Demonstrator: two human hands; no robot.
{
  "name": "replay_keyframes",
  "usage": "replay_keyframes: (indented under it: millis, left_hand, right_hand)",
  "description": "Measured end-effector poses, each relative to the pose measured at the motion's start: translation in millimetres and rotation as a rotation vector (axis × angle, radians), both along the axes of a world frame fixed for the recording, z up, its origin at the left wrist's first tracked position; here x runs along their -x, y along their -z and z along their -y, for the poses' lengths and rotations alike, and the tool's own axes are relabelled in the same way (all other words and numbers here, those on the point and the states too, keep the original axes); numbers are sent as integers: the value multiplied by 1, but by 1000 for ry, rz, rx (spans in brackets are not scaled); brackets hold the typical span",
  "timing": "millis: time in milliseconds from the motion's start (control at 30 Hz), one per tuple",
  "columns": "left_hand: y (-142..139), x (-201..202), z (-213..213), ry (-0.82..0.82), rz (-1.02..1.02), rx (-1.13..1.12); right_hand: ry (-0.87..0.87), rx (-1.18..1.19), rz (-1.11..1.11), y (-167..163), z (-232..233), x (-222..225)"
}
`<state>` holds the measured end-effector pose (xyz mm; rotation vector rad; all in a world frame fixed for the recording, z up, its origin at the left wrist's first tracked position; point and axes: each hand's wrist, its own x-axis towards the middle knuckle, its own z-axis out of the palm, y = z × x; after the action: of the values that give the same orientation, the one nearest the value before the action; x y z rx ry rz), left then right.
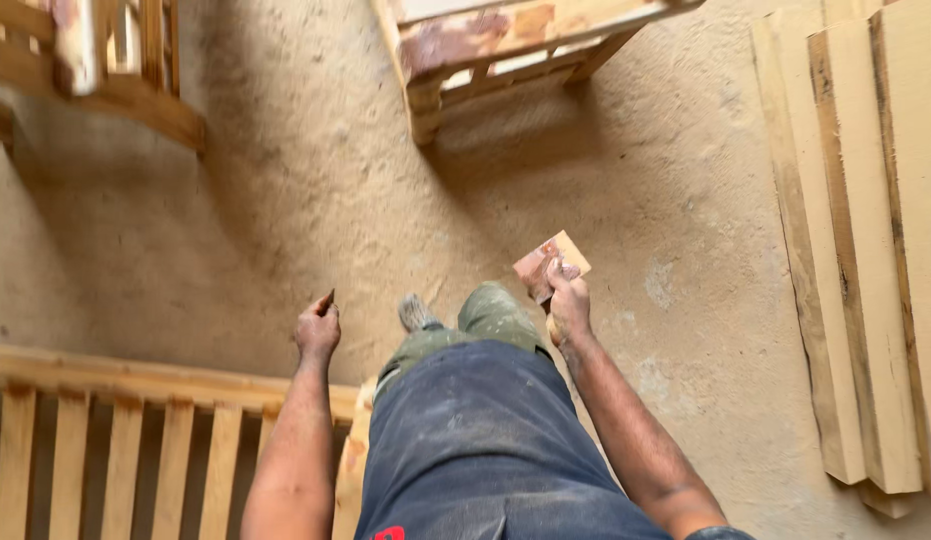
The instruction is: The person sands multiple wooden chair frames using sandpaper. They move between chairs, sanding legs, slats, and curved armrests, occasionally switching sandpaper sheets and dipping them into a reddish paste on the floor.
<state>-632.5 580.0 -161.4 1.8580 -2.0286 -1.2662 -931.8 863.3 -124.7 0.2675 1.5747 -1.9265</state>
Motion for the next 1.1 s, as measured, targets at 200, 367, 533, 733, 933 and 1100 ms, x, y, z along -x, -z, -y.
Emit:
replay_keyframes:
  millis: [200,367,533,733,933,1100]
  left_hand:
    - [0,80,49,183,28,-36]
    - [-13,96,98,219,188,0]
    - [-41,90,153,-103,146,-75]
    - [-51,84,211,-168,204,-77]
    - [-44,74,292,73,301,-70]
    - [-40,70,390,233,103,-56]
  right_hand:
    - [42,-150,3,11,76,52]
    - [53,-134,8,13,161,116]
    - [-174,-451,-128,9,239,191]
    - [-344,-1002,-606,18,318,283]
    - [-609,-1424,-671,42,367,299]
    - [-754,-1511,-374,36,397,279]
